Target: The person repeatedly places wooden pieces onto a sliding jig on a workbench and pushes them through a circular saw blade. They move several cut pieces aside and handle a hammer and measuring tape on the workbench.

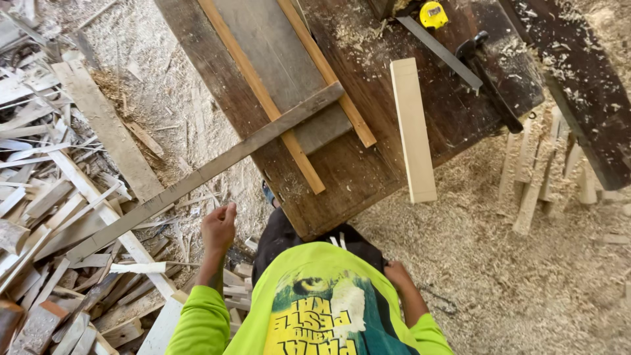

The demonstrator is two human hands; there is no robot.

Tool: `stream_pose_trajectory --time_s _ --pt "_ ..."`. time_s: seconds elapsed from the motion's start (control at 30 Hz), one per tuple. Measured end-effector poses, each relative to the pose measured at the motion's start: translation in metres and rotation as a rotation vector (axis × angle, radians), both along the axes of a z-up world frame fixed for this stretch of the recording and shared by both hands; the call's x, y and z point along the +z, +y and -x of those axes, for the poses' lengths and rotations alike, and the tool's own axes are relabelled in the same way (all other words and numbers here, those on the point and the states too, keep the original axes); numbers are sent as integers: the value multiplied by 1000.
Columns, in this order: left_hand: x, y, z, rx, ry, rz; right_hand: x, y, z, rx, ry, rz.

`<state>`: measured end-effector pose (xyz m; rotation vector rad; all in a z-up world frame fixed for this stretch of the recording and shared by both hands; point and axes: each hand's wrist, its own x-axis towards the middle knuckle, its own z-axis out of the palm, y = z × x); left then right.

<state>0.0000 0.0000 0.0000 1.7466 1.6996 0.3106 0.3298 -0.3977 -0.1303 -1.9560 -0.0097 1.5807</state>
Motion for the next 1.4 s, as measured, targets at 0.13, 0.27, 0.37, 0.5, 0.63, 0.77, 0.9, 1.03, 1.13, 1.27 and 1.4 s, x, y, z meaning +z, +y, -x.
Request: stream_pose_trajectory --time_s 0.13,0.27,0.37,0.5,0.63,0.77,0.9,1.03,1.13,1.27,1.4 --pt "7 -3 -12 -16 -43 -98 42 18 -22 359 -104 -20" --pt "11 -8 -7 -16 -6 -119 103 42 -92 533 -392 15" --pt "12 -17 12 28 88 20 127 77 -186 -10 -622 43" --pt "7 -33 48 110 295 191 111 131 -334 54 -1287 16" --pt "4 -72 94 270 243 120 71 140 -407 133 -1207 228" --pt "-3 -107 113 447 230 196 54 120 -414 134 -1095 198" --pt "-8 -138 107 514 278 269 78 126 -419 1 -871 -89" --pt "-18 -135 86 284 318 231 108 137 -422 -185 -569 -376" --pt "-28 -103 59 303 184 231 139 150 -435 -364 -831 -499" --pt "-25 -87 35 252 -46 85 202 153 -460 -130 -1493 -451" --pt "-5 -86 8 248 -160 54 249 147 -450 29 -1566 -304"
